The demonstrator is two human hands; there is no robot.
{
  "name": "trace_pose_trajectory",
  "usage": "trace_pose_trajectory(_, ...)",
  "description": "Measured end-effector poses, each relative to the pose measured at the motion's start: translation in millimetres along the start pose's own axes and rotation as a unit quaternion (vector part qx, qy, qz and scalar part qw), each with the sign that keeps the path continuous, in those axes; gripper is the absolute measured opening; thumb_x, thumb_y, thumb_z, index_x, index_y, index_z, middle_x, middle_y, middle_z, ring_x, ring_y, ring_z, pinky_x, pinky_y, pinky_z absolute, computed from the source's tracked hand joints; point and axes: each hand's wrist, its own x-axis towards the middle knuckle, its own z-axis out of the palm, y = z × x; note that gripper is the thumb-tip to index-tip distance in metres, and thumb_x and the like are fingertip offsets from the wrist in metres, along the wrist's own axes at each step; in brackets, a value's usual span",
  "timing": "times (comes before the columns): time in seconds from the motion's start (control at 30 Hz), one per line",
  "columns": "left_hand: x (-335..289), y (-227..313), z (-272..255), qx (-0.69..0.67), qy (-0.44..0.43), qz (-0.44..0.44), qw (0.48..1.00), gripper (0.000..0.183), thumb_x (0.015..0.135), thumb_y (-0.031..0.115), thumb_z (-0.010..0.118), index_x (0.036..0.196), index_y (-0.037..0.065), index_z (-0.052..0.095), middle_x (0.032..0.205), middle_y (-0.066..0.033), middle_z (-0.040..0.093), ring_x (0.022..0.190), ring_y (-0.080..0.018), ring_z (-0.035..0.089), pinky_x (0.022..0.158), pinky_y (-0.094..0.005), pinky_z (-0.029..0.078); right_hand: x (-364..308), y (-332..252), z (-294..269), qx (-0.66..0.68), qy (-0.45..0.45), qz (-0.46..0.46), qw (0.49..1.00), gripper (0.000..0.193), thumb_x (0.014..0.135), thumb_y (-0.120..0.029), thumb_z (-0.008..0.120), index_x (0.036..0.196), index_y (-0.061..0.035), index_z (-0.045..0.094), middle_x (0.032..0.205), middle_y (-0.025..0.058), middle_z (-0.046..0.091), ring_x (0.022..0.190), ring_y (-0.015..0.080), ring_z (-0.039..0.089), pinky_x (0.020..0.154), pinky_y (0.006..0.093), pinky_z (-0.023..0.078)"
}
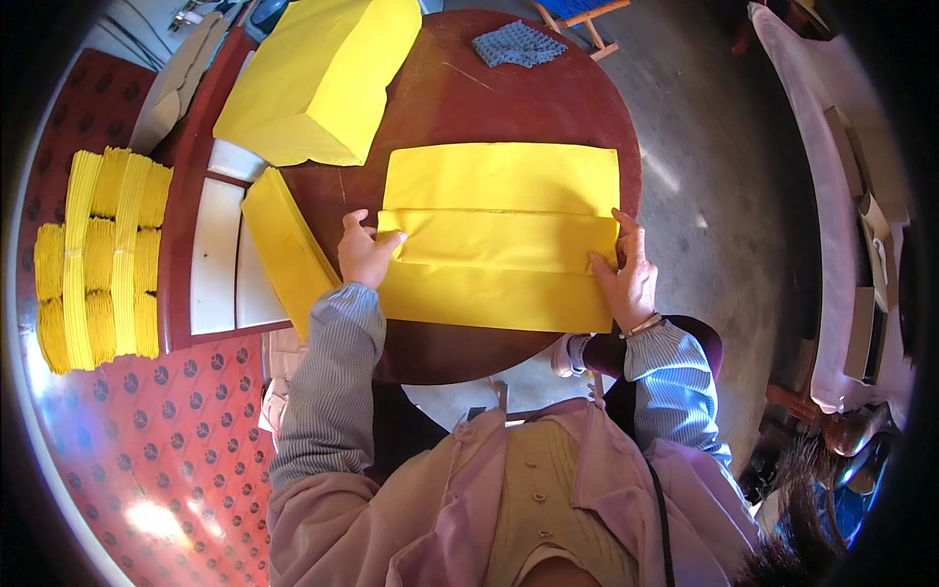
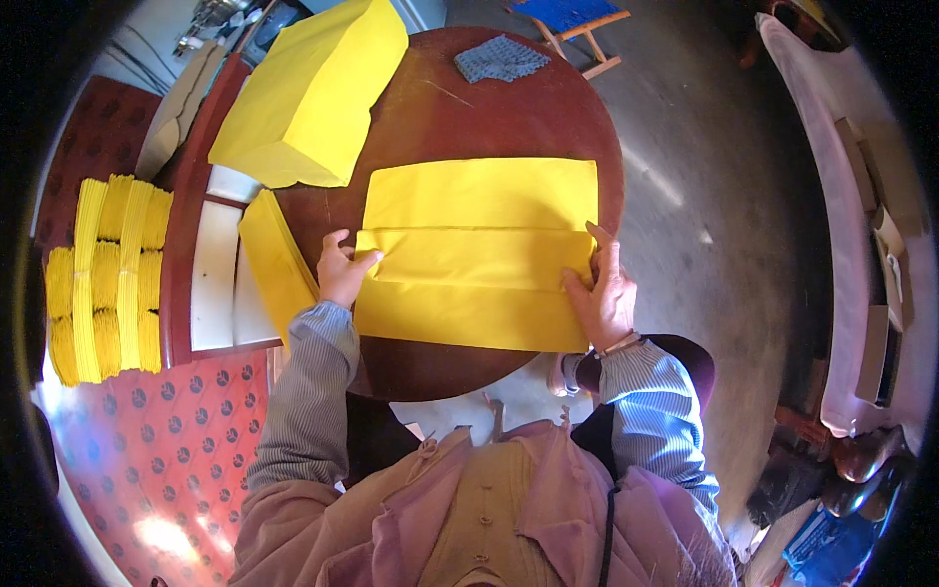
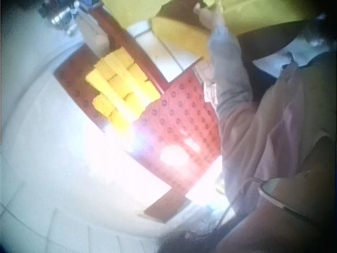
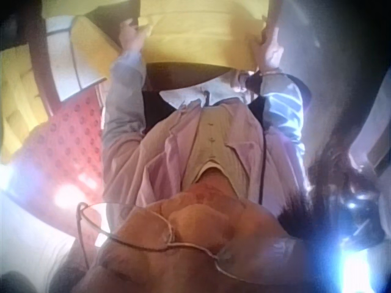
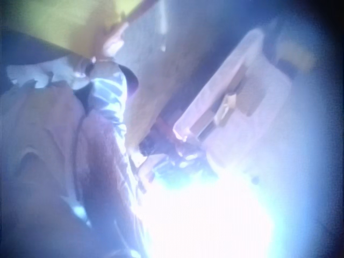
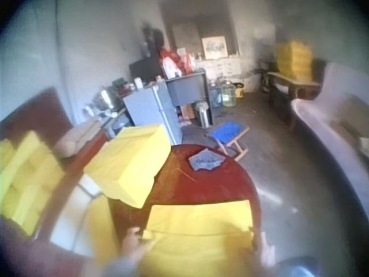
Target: The person folds yellow paper sheets by hand on a round table, aligning edges and pressing creases. They stack the folded sheets and tie a bundle with a white string.
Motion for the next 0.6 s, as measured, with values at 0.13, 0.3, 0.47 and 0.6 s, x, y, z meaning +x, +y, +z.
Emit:
trace_pose_trajectory(0.13,-14,16,10,0.096,0.056,0.008,0.994,0.067,0.079,0.022,0.084,0.137,0.007,0.051,0.112,-0.0144,0.071,0.107,-0.0350,0.068,0.094,-0.0450,0.054,0,-1,-2,-0.020,-0.017,0.012,1.000,0.068,0.086,-0.017,0.073,0.148,-0.0143,0.043,0.087,0.0189,0.070,0.079,0.0364,0.075,0.073,0.0451,0.061)
trace_pose_trajectory(0.3,-31,29,39,0.245,0.191,0.371,0.875,0.036,0.079,-0.003,0.066,0.113,0.010,0.062,0.114,-0.0138,0.059,0.115,-0.0360,0.056,0.096,-0.0485,0.047,2,0,-2,-0.008,-0.020,0.004,1.000,0.069,0.087,-0.018,0.072,0.149,-0.0167,0.042,0.088,0.0205,0.071,0.082,0.0405,0.074,0.075,0.0480,0.061)
trace_pose_trajectory(0.47,-47,35,73,0.137,0.112,0.248,0.953,0.045,0.099,0.034,0.062,0.131,0.002,0.058,0.133,-0.0231,0.057,0.128,-0.0431,0.050,0.110,-0.0545,0.039,2,3,1,-0.014,-0.012,-0.015,1.000,0.069,0.088,-0.017,0.071,0.149,-0.0172,0.040,0.095,0.0228,0.073,0.086,0.0443,0.074,0.078,0.0507,0.061)
trace_pose_trajectory(0.6,-61,46,103,0.247,0.127,0.214,0.936,0.095,0.099,0.065,0.052,0.160,-0.005,0.030,0.165,-0.0326,0.029,0.157,-0.0464,0.019,0.129,-0.0556,0.009,3,-11,-8,-0.001,-0.041,0.065,0.997,0.071,0.085,-0.016,0.072,0.150,-0.0166,0.042,0.105,0.0202,0.073,0.097,0.0406,0.072,0.086,0.0504,0.057)
